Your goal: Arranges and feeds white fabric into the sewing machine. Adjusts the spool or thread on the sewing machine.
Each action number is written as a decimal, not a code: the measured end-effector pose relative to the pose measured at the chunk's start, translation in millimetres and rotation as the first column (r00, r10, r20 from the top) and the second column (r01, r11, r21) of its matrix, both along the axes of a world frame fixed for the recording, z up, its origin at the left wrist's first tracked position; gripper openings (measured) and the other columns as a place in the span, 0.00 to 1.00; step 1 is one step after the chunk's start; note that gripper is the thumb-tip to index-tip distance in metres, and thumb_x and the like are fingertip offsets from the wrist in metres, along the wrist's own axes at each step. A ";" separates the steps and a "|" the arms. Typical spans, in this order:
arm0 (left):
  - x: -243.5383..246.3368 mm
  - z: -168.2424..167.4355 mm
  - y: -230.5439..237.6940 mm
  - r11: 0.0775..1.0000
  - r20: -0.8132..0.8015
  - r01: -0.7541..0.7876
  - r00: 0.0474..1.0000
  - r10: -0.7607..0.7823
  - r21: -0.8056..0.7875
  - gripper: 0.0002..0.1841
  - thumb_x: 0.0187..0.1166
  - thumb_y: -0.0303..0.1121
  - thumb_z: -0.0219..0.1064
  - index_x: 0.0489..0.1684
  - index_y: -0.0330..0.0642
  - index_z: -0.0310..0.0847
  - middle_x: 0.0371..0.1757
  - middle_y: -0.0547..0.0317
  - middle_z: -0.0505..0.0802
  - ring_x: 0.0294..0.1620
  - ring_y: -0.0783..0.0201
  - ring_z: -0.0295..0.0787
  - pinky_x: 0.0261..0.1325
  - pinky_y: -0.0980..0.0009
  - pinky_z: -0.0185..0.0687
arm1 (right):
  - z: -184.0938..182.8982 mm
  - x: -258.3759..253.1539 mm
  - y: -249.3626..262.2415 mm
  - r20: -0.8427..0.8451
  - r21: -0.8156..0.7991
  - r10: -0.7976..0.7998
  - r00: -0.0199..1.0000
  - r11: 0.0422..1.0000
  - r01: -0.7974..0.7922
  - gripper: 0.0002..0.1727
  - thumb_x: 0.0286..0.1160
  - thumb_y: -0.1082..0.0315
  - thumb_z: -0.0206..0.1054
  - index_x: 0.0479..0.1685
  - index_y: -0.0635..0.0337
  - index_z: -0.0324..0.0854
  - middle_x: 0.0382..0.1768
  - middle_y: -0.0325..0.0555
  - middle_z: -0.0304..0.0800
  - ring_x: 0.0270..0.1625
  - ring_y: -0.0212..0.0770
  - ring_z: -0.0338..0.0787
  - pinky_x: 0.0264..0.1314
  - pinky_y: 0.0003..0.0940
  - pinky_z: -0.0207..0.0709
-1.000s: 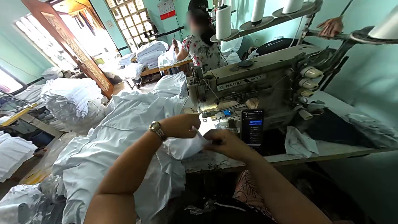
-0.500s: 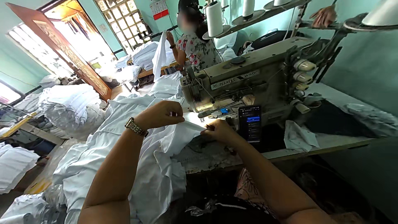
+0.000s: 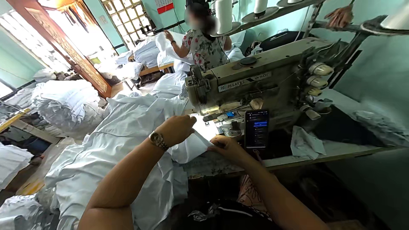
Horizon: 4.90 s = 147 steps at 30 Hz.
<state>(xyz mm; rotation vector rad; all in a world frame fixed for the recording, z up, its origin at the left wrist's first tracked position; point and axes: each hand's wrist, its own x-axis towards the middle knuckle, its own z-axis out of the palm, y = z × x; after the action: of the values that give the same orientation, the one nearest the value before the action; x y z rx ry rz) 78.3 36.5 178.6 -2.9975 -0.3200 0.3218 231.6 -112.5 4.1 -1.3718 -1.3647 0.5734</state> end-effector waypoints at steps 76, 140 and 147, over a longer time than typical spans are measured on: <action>5.2 -97.4 14.7 0.999 0.308 0.031 0.951 -0.032 0.011 0.15 0.79 0.27 0.64 0.57 0.54 0.90 0.60 0.62 0.94 0.82 0.48 0.74 0.85 0.25 0.47 | -9.3 -7.5 -0.9 0.383 0.215 -0.353 0.854 0.933 0.289 0.14 0.81 0.71 0.60 0.56 0.57 0.91 0.56 0.49 0.95 0.56 0.44 0.95 0.60 0.43 0.88; 21.3 -113.2 23.9 1.000 0.342 0.004 0.940 0.005 -0.027 0.19 0.83 0.22 0.56 0.65 0.48 0.87 0.70 0.57 0.89 0.81 0.45 0.74 0.72 0.45 0.78 | 119.1 227.3 -118.4 -0.504 0.212 -0.741 0.444 0.392 0.895 0.24 0.83 0.58 0.60 0.78 0.39 0.67 0.45 0.22 0.80 0.22 0.18 0.71 0.22 0.16 0.68; 21.3 -114.1 22.5 1.000 0.340 -0.001 0.940 -0.006 0.020 0.19 0.82 0.21 0.57 0.66 0.48 0.87 0.71 0.57 0.89 0.82 0.46 0.74 0.73 0.47 0.79 | 134.7 284.9 -102.4 -0.282 0.035 -0.644 0.711 0.734 0.679 0.19 0.88 0.44 0.51 0.67 0.37 0.78 0.45 0.24 0.86 0.43 0.22 0.86 0.46 0.27 0.83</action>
<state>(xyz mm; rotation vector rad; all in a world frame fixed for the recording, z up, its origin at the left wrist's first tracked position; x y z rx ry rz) 99.6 59.0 64.6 -3.0232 -0.3456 -0.2049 516.5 -214.9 138.8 -1.4968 -0.6052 0.1448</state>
